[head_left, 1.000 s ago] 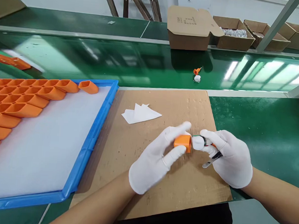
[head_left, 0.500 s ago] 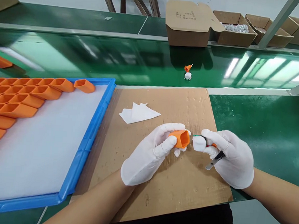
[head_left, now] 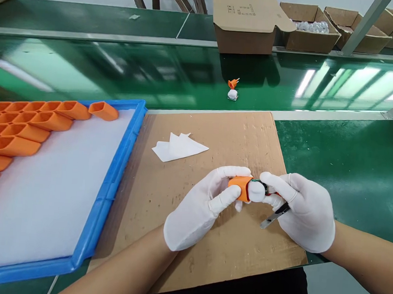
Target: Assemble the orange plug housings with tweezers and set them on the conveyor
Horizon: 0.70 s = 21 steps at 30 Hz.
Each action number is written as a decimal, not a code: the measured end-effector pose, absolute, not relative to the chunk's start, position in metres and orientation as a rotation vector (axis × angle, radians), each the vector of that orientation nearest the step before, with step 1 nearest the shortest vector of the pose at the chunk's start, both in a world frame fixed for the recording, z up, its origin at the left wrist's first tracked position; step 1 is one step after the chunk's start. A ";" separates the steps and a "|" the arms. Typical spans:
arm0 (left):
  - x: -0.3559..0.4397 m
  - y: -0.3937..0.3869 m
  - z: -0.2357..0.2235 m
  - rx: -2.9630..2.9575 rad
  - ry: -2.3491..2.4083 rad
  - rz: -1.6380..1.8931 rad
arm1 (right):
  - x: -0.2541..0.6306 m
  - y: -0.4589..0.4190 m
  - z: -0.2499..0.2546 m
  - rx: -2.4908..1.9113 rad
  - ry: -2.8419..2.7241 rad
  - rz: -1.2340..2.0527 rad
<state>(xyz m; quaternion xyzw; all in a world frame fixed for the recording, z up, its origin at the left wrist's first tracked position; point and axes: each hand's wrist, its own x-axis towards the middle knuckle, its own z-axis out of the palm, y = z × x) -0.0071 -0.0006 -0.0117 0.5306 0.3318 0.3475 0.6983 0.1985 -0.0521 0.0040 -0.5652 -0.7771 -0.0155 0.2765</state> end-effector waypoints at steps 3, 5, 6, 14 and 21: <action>-0.006 -0.002 -0.012 1.185 0.751 0.779 | 0.196 -0.052 0.006 -1.511 -2.095 -0.253; -0.005 -0.003 -0.012 1.182 0.756 0.788 | 0.194 -0.052 0.008 -1.539 -2.107 -0.320; -0.004 -0.003 -0.012 1.177 0.759 0.792 | 0.193 -0.053 0.009 -1.557 -2.116 -0.335; 0.002 -0.006 -0.010 1.130 0.733 0.845 | 0.190 -0.058 0.013 -1.646 -2.152 -0.346; 0.011 -0.012 -0.006 1.055 0.739 0.879 | 0.185 -0.061 0.014 -1.733 -2.162 -0.373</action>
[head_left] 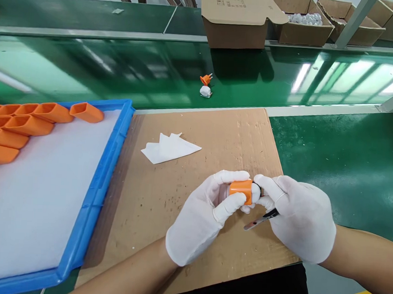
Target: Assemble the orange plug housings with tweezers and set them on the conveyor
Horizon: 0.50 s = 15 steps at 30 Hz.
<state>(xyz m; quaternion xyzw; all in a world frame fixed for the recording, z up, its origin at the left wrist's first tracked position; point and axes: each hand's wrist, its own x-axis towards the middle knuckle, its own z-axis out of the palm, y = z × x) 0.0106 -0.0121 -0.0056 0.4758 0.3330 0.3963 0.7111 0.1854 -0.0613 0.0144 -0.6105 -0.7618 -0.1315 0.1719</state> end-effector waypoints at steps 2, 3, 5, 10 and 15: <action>0.013 -0.015 -0.005 1.037 0.744 0.899 | 0.184 -0.061 0.016 -1.734 -2.155 -0.399; 0.014 -0.016 -0.005 1.029 0.746 0.912 | 0.182 -0.061 0.016 -1.740 -2.143 -0.419; 0.016 -0.018 -0.007 1.020 0.765 0.923 | 0.177 -0.062 0.016 -1.785 -2.101 -0.455; 0.016 -0.017 -0.014 1.009 0.892 0.933 | 0.165 -0.071 0.014 -1.798 -2.233 -0.326; 0.010 -0.007 -0.015 0.832 0.707 0.877 | 0.178 -0.066 0.012 -1.544 -2.064 0.225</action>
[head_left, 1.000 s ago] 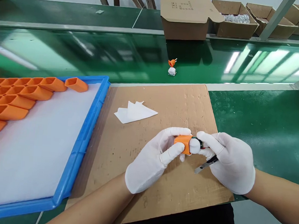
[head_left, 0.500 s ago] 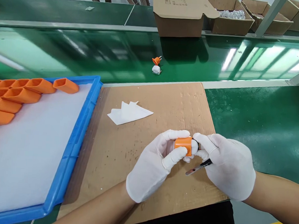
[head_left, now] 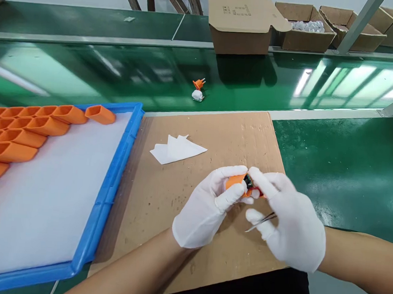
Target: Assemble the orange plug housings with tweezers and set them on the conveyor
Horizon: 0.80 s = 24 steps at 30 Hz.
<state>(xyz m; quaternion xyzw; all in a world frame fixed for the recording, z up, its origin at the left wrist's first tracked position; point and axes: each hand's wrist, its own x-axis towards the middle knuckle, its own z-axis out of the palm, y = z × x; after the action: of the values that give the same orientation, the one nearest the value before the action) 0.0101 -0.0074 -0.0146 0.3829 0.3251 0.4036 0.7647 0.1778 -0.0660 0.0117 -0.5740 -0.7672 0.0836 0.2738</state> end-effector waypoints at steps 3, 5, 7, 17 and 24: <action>0.006 -0.004 -0.012 0.768 0.581 0.827 | 0.190 -0.053 0.011 -1.384 -1.713 0.380; 0.005 -0.003 -0.012 0.789 0.551 0.811 | 0.194 -0.045 0.012 -1.350 -1.522 0.626; 0.005 -0.003 -0.012 0.824 0.516 0.799 | 0.195 -0.039 0.014 -1.355 -1.354 0.991; 0.008 -0.003 -0.011 0.928 0.409 0.796 | 0.191 -0.039 0.024 -1.370 -1.153 1.394; 0.012 -0.007 -0.015 0.911 0.454 0.753 | 0.189 -0.037 0.022 -1.456 -1.052 1.476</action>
<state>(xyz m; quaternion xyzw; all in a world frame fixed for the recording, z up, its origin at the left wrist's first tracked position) 0.0116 -0.0075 -0.0148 0.4256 0.2123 0.3517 0.8063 0.1888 -0.0366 0.0222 -0.5749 -0.4151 0.5827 0.3970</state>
